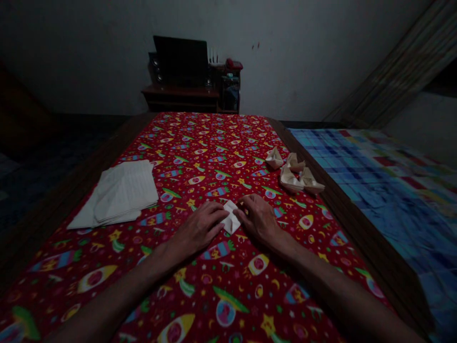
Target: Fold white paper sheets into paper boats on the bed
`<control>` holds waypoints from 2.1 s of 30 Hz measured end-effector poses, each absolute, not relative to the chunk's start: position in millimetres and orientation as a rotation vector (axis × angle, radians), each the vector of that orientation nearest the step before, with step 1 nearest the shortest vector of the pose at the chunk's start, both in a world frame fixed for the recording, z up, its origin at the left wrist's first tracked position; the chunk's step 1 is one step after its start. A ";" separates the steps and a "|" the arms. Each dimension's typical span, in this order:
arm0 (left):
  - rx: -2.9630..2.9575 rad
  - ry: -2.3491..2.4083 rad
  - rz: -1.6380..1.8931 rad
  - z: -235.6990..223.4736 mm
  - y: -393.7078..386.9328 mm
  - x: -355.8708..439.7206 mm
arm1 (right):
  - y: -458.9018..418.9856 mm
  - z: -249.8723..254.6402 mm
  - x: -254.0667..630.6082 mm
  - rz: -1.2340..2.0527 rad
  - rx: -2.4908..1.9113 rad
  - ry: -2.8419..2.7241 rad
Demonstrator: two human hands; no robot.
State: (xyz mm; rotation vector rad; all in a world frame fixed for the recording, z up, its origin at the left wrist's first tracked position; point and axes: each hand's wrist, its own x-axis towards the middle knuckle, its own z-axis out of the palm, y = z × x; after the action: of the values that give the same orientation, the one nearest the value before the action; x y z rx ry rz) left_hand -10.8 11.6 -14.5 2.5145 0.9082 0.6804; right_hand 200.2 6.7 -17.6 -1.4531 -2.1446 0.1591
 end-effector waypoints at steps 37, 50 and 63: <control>2.535 0.832 0.593 -10.1 16.5 -17.5 | -11.4 -16.5 206.5 0.001 -0.953 -2.652; 2.962 0.855 0.571 -11.0 14.7 -13.5 | -6.7 -26.1 204.8 0.123 -1.020 -2.417; 2.314 1.088 0.879 -28.4 23.4 -9.9 | 5.8 -20.4 200.4 0.346 -1.289 -2.241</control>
State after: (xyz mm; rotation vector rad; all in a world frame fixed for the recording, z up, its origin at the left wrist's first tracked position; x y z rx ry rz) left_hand -9.9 23.4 -28.4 2.3141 1.0883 0.8794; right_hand 200.4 5.8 -20.4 -1.2887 -2.2415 0.3463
